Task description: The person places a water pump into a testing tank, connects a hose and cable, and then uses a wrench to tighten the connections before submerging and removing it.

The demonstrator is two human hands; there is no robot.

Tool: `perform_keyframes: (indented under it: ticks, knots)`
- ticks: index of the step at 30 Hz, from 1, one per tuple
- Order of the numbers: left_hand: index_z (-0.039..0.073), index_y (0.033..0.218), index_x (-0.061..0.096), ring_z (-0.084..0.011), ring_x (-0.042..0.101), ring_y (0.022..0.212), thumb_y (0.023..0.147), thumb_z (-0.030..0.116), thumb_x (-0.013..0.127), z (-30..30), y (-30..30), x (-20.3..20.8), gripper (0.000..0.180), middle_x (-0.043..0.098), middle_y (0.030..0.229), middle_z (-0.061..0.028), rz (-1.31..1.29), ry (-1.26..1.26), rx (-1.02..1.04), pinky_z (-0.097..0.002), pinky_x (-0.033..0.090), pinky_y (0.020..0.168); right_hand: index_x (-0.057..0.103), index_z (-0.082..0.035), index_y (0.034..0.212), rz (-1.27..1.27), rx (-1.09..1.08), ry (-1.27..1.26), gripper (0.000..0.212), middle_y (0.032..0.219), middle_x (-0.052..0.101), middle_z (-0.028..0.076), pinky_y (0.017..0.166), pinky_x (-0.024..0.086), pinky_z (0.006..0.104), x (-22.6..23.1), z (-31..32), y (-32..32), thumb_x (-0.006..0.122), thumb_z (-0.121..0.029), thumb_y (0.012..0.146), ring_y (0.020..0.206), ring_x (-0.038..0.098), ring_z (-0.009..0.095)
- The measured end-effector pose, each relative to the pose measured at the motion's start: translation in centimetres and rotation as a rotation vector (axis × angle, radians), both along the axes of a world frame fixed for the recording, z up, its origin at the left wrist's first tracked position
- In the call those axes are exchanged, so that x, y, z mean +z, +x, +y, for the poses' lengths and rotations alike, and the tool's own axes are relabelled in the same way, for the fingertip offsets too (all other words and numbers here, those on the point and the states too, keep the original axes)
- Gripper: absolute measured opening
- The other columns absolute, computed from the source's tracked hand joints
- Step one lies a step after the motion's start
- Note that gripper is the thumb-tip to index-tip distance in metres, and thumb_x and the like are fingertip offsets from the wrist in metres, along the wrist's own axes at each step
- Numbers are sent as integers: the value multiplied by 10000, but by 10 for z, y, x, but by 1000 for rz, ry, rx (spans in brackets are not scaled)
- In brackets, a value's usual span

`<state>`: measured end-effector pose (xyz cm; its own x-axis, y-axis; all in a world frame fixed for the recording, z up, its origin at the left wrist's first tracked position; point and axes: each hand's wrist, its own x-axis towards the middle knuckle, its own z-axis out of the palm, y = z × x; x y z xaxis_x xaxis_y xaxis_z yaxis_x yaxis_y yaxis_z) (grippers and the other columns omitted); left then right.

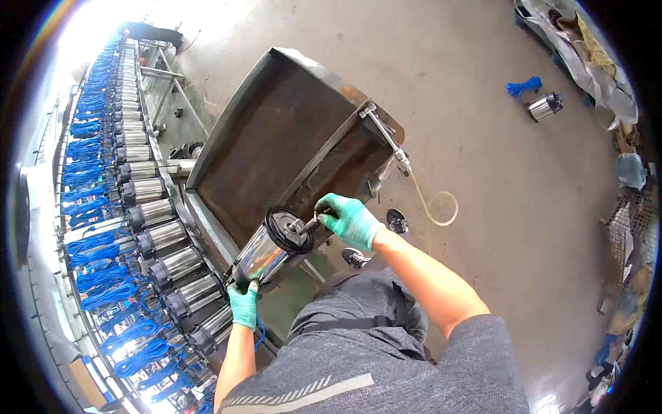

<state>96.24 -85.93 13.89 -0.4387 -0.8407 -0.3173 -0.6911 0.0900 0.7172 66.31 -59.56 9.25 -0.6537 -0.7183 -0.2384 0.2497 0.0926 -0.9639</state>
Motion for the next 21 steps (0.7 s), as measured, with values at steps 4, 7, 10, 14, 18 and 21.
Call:
perform_keyframes:
  ticks: [4,7,10,14,18,21]
  knots:
    - [45,1191,458,-149,579,939,855,78,800,1,-2,4,480,603,1099,-61,-34,48,24,-294,519,818,657,-32,1119,111,-23,-61,207,1011,709,146,821,545,363,-6,-22,-1,690,-78,920,897,688,271]
    - [55,1161,460,-134,574,895,842,72,814,0,1,1,477,599,1054,-44,-10,53,48,-286,520,776,660,-36,1110,174,-15,-99,210,1024,698,176,826,547,380,-8,-35,0,690,-56,903,918,686,320]
    - [47,1175,458,-145,574,925,834,85,828,-4,6,-5,504,598,1069,-52,34,14,18,-293,519,800,663,-45,1101,218,25,-78,202,1022,697,180,828,548,384,-11,-41,-2,688,-55,901,924,685,331]
    - [32,1190,455,-156,567,967,824,99,843,-12,14,-13,538,595,1094,-58,-1,35,70,-297,503,864,659,-48,1100,201,53,-30,195,1006,706,167,827,546,376,-11,-42,-6,682,-58,908,905,688,306]
    - [27,1182,465,-162,565,983,818,111,852,-15,19,-15,538,599,1104,-65,-28,24,37,-306,483,914,653,-51,1116,76,72,43,211,1009,711,150,838,546,372,-4,-43,-6,684,-55,907,920,689,280]
    - [20,1177,474,-170,569,983,810,124,860,-14,19,-16,542,602,1104,-73,-45,-3,45,-316,481,923,654,-51,1117,299,117,-90,217,1006,712,144,846,548,364,-2,-40,-5,691,-51,903,926,692,255]
